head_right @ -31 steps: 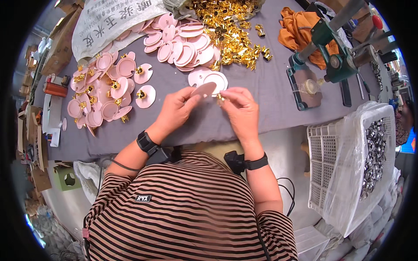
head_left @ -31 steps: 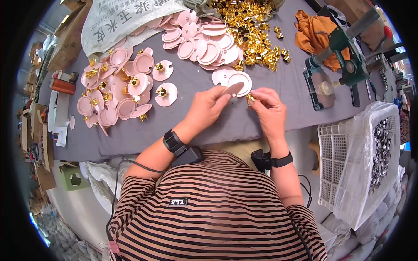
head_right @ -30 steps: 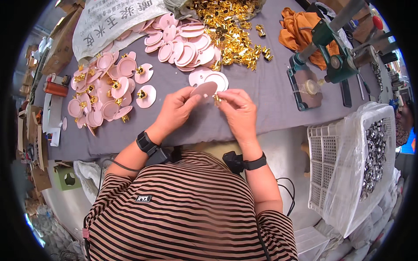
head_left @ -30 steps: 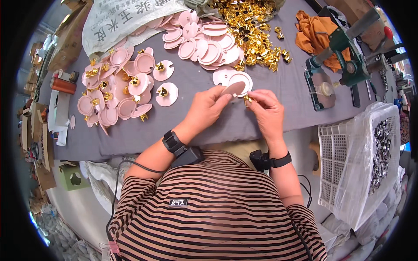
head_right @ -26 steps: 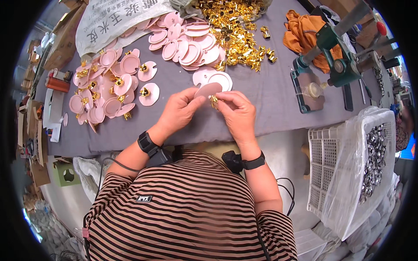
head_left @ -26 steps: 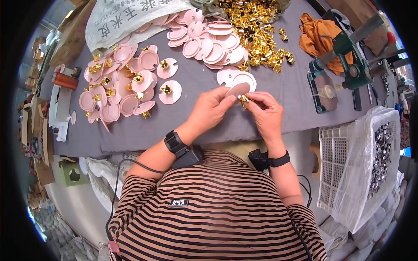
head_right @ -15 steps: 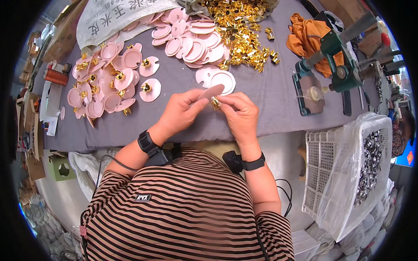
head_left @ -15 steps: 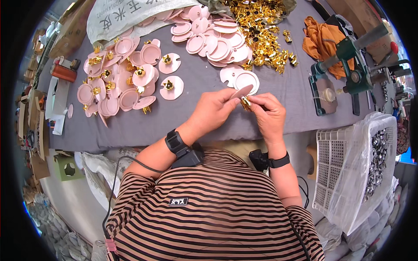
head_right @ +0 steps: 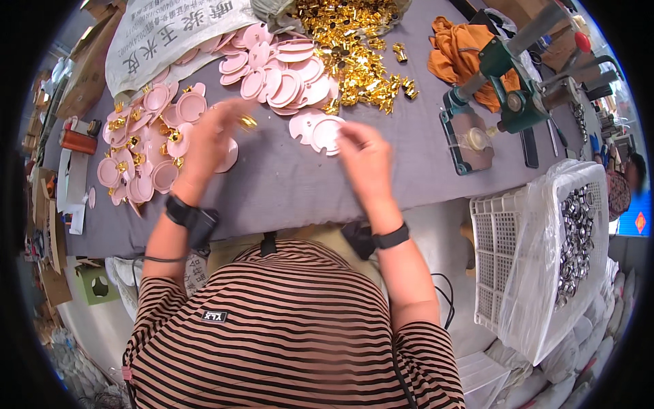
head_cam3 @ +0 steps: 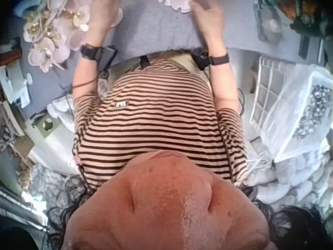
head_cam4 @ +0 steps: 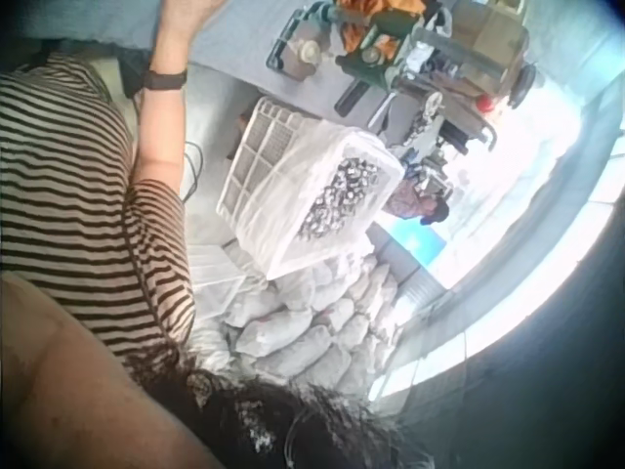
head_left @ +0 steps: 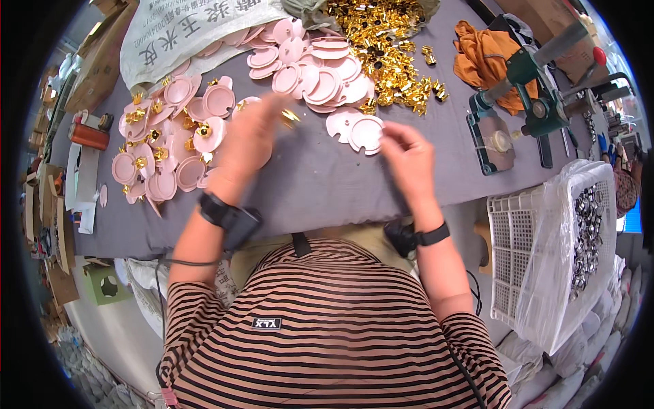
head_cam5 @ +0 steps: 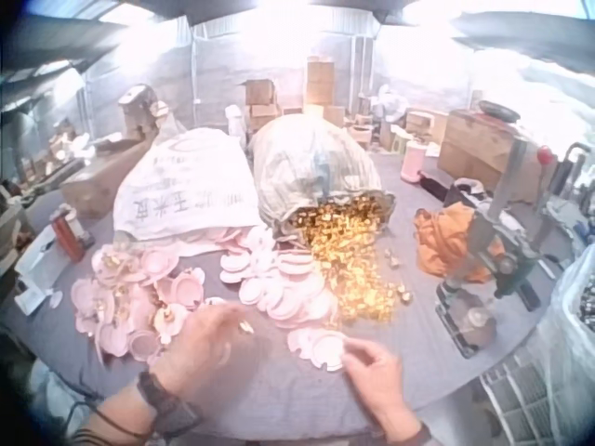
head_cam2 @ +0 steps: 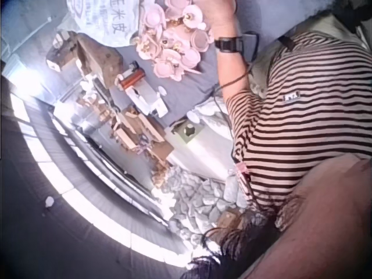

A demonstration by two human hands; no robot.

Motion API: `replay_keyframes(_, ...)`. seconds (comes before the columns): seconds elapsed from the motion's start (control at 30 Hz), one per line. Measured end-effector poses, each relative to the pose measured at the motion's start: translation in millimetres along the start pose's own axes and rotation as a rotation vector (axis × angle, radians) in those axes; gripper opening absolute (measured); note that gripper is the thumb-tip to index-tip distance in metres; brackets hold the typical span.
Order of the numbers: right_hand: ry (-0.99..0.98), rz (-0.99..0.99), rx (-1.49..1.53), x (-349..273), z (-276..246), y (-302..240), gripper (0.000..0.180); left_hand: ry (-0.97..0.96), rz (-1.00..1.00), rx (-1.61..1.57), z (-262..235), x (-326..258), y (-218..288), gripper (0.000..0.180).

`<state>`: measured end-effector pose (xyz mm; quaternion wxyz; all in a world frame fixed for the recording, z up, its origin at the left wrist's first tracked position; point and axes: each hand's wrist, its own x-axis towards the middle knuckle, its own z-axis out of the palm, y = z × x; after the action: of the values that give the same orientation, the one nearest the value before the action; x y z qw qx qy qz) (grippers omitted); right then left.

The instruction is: Assembling gold-colored metal fittings into pink circular plastic bases using manual manipulation and a hand press.

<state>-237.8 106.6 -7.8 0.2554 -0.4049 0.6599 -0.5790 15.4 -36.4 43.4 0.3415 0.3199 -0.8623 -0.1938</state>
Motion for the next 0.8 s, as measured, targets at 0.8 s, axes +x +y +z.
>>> replay_keyframes(0.8, 0.127, 0.149, -0.117, 30, -81, 40, 0.023, -0.161, 0.362, 0.273, 147, 2, 37, 0.043)
